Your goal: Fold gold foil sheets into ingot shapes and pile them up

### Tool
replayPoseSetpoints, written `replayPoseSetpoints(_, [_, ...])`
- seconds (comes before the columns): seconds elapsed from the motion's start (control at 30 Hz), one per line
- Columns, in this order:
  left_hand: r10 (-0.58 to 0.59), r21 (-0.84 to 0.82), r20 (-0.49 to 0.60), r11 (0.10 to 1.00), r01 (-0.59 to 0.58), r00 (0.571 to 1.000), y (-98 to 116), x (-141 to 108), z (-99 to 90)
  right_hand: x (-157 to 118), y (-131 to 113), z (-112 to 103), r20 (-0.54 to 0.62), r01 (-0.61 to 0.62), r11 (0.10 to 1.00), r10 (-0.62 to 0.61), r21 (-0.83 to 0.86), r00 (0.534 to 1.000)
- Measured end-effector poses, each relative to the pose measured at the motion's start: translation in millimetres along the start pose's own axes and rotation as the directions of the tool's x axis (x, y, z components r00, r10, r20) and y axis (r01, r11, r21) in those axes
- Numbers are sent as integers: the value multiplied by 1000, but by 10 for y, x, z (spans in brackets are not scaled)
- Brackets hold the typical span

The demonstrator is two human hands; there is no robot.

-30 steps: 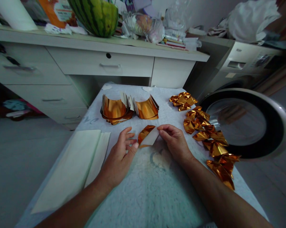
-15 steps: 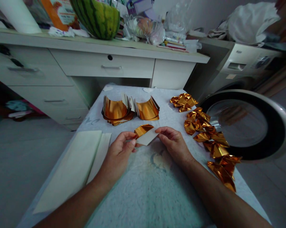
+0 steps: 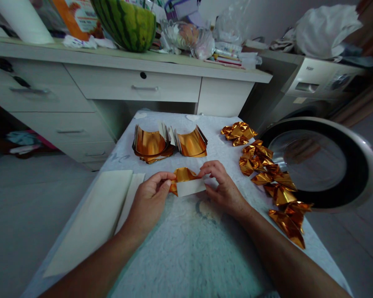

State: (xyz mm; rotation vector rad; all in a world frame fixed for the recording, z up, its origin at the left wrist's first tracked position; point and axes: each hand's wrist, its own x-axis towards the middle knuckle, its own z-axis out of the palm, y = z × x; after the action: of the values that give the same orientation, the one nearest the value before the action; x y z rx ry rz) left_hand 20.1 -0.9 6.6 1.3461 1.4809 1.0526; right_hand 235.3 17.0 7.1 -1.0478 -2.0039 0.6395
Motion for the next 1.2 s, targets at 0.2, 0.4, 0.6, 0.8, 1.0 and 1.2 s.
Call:
replayPoseSetpoints(0.2, [95, 167, 39, 981, -100, 995, -43, 41, -7, 0, -64, -57, 136, 122, 988, -108, -96, 985])
replayPoseSetpoints(0.4, [220, 334, 147, 906, -258, 964, -56, 24, -2, -107, -189, -74, 334, 195, 948, -104, -250, 937])
replayPoseSetpoints(0.6, [349, 529, 229, 739, -417, 909, -85, 32, 3, -209, -148, 49, 341, 226, 956, -154, -185, 927])
replayPoseSetpoints(0.8, [406, 605, 233, 651, -459, 884, -107, 23, 6, -222, -116, 90, 316, 204, 970, -154, -132, 936])
replayPoseSetpoints(1.0, [415, 420, 404, 707, -569, 815, -109, -43, 56, -232, -137, 82, 317, 164, 980, -122, -112, 941])
replayPoseSetpoints(1.2, [339, 399, 433, 758, -515, 835, -41, -63, 41, -209, -167, 139, 279, 51, 989, -11, -135, 960])
